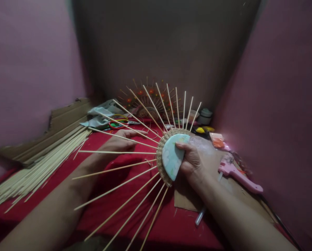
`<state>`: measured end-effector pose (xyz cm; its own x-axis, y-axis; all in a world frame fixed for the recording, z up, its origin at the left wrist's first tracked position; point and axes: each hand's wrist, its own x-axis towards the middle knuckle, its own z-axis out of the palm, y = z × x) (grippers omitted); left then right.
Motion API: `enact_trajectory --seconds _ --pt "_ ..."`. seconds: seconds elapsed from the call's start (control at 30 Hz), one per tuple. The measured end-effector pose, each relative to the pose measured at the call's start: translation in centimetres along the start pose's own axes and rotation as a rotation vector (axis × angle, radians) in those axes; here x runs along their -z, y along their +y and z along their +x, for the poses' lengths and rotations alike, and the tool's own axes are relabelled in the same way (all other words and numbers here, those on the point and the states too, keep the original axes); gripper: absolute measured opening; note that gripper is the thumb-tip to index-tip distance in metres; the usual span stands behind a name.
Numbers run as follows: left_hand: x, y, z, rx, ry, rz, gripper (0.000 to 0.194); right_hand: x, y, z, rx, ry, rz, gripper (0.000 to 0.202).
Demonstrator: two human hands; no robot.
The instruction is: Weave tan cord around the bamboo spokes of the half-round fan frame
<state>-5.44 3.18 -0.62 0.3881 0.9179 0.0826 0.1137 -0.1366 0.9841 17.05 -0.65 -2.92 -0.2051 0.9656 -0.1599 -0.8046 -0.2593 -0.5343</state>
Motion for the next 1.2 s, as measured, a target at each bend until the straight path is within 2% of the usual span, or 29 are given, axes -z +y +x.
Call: enact_trajectory --seconds 0.1,0.2,0.27,0.4,0.57,0.73,0.97,1.2 --pt "-0.8 0.5 -0.3 0.046 -0.131 -0.112 0.046 0.2 0.1 0.3 -0.013 -0.023 0.018 0.019" --pt "-2.1 0.0 -0.3 0.086 -0.339 -0.275 0.044 0.4 0.2 0.4 -0.020 -0.017 0.020 0.019" --pt "-2.7 -0.4 -0.1 0.098 -0.405 -0.350 0.042 0.4 0.2 0.4 -0.035 -0.023 0.016 0.019" --pt "-3.3 -0.4 -0.3 0.111 -0.351 -0.409 0.034 0.6 0.2 0.4 -0.047 -0.011 0.028 0.021" --pt "-4.8 -0.1 -1.1 0.171 -0.419 -0.538 0.025 1.3 0.2 0.9 -0.050 -0.004 0.055 0.021" --pt "-6.0 -1.1 -0.1 0.236 -0.323 -0.517 0.018 2.1 0.0 1.4 -0.042 0.030 0.064 0.022" --pt "-6.3 -1.3 1.0 0.274 -0.161 -0.612 0.025 1.5 0.5 1.5 -0.019 0.087 0.084 0.023" --pt "-6.2 -1.8 1.0 0.189 -0.087 -0.556 0.034 1.7 0.6 1.4 -0.049 0.121 0.113 0.024"
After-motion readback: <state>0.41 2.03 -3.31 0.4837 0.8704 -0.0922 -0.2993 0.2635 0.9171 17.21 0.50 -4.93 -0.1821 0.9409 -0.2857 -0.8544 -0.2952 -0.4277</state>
